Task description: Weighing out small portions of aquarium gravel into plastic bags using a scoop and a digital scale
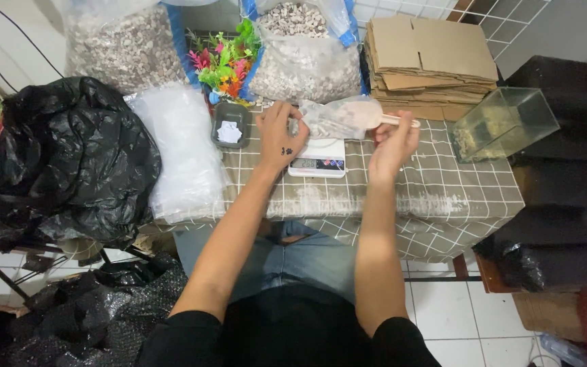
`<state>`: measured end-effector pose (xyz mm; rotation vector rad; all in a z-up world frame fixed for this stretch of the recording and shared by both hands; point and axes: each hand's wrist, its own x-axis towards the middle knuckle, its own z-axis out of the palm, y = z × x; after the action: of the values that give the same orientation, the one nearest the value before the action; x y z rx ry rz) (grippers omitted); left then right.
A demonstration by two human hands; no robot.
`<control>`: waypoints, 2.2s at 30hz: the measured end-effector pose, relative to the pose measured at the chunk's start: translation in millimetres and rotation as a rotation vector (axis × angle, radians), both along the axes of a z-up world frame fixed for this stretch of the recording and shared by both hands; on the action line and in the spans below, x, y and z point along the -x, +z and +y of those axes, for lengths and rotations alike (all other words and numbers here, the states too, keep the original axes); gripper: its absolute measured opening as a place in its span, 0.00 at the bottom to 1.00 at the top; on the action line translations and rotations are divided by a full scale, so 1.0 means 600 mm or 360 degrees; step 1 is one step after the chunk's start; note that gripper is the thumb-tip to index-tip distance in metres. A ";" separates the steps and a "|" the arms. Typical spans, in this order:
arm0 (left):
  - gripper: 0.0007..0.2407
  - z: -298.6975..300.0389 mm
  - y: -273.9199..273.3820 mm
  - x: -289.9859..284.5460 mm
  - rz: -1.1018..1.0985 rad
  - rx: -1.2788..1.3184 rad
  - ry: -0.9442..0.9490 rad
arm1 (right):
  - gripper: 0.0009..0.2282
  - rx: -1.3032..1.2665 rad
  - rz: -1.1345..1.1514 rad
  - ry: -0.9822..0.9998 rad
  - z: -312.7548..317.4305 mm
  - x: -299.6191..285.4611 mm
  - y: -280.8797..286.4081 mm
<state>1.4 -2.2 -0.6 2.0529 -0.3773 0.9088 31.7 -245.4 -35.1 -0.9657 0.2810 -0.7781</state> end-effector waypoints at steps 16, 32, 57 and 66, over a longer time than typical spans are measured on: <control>0.09 0.010 0.042 0.011 -0.0024 0.0532 0.0077 | 0.10 -0.0068 -0.0186 -0.0472 -0.076 0.102 0.103; 0.08 0.014 0.037 0.007 -0.0039 0.0520 0.0034 | 0.13 0.0723 -0.0472 0.0273 0.135 -0.111 0.213; 0.07 0.004 0.050 0.013 -0.0103 0.0411 -0.0090 | 0.17 0.0238 -0.0312 -0.0342 -0.067 0.098 0.043; 0.07 0.009 0.053 0.027 0.0023 0.0230 -0.0046 | 0.17 0.0049 -0.0198 -0.0003 0.010 0.069 0.058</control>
<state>-14.7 2.9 31.4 1.9160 -0.3236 0.8779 -9.7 -239.4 -0.4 -0.9418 0.1622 -0.8428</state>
